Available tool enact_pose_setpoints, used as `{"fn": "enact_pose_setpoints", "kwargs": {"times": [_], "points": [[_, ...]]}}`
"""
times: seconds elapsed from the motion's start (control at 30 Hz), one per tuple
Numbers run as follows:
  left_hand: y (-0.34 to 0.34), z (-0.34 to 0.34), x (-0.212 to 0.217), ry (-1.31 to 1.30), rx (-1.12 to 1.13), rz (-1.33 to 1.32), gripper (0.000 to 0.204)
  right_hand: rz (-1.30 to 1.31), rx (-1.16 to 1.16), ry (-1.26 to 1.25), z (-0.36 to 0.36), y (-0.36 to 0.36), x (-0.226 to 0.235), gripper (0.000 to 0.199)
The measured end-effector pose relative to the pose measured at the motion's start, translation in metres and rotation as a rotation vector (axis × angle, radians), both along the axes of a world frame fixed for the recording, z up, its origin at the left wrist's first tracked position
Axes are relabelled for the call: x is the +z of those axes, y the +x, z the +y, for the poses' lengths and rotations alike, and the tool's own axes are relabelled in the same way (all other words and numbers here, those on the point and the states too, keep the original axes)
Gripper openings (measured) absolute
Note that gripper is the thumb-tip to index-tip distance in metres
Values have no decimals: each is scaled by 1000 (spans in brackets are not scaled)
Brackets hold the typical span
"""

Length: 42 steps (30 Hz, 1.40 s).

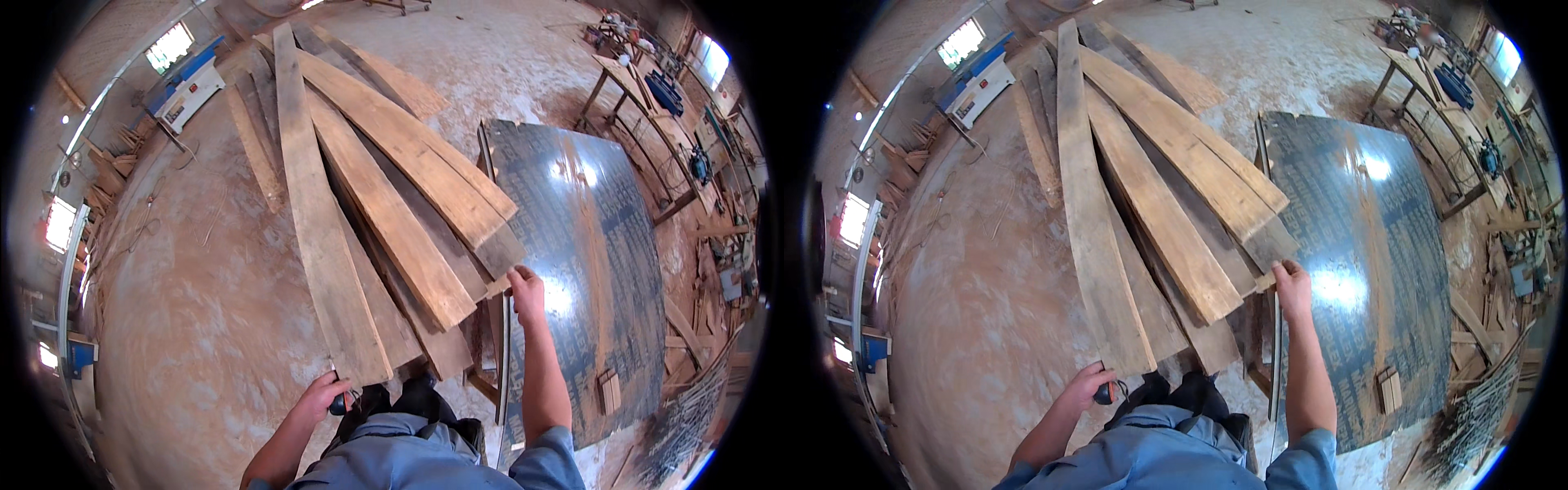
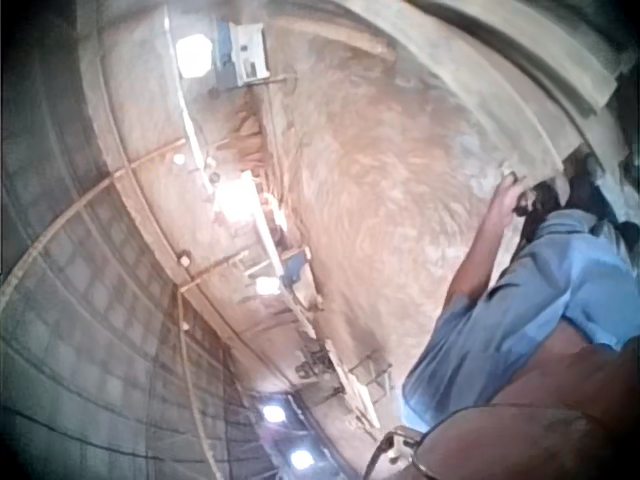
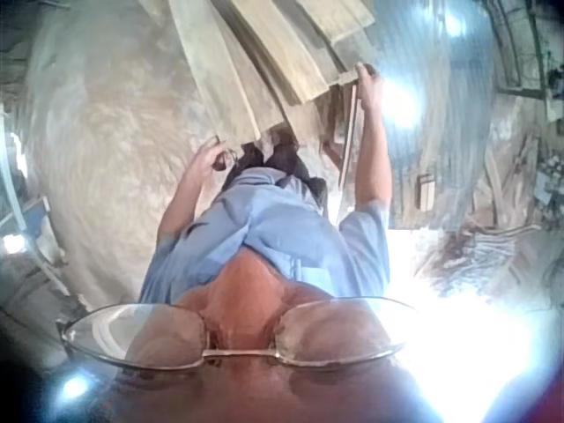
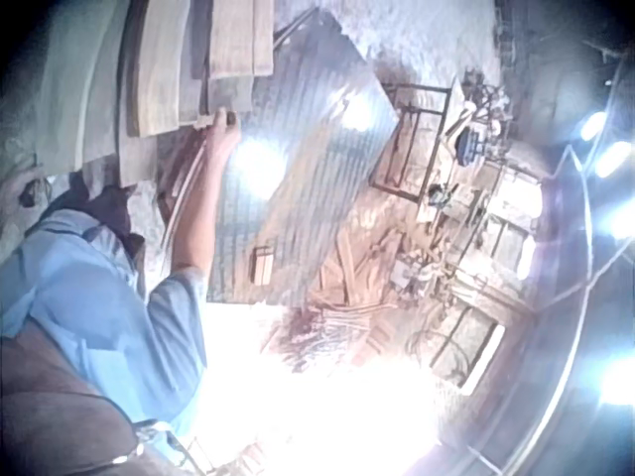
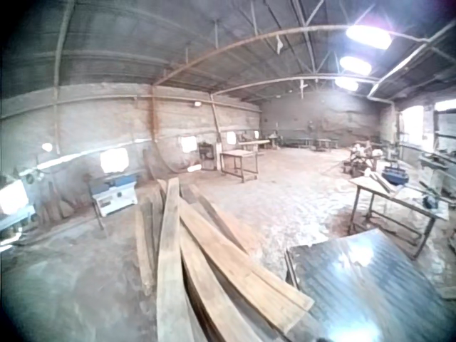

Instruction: The person uses a tape measure to measure several wooden planks in a workshop. They pick up and inspect multiple planks, then place them on a table saw and measure them again.

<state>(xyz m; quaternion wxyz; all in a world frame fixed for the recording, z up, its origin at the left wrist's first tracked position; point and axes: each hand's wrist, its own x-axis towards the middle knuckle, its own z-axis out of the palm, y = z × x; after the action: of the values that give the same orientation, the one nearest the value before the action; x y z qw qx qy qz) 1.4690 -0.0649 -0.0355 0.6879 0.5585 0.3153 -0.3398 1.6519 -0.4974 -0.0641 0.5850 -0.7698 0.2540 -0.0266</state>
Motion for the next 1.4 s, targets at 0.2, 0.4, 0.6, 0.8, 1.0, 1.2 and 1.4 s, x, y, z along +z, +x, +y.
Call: {"fn": "enact_pose_setpoints", "kwargs": {"times": [0.2,0.4,0.6,0.8,1.0,1.2,1.4], "points": [[-5,-7,9,-25,74,-8,23,3,-44,-36,-19,94,3,65],[-13,-8,2,-146,223,-9,26,119,-49,339,-27,144,-9,54],[-21,-11,-6,-145,295,-47,25,55,-127,520,-30,164,-31,25],[-27,0,6,-204,380,-81,30,18,-189,469,-25,175,-8,12],[-33,24,56,-219,355,-199,38,-13,-25,301,-11,150,27,14],[-31,27,109,-183,377,-237,50,3,-4,308,33,114,37,19],[-29,24,152,-47,420,-280,49,50,221,159,64,85,36,30]]}}
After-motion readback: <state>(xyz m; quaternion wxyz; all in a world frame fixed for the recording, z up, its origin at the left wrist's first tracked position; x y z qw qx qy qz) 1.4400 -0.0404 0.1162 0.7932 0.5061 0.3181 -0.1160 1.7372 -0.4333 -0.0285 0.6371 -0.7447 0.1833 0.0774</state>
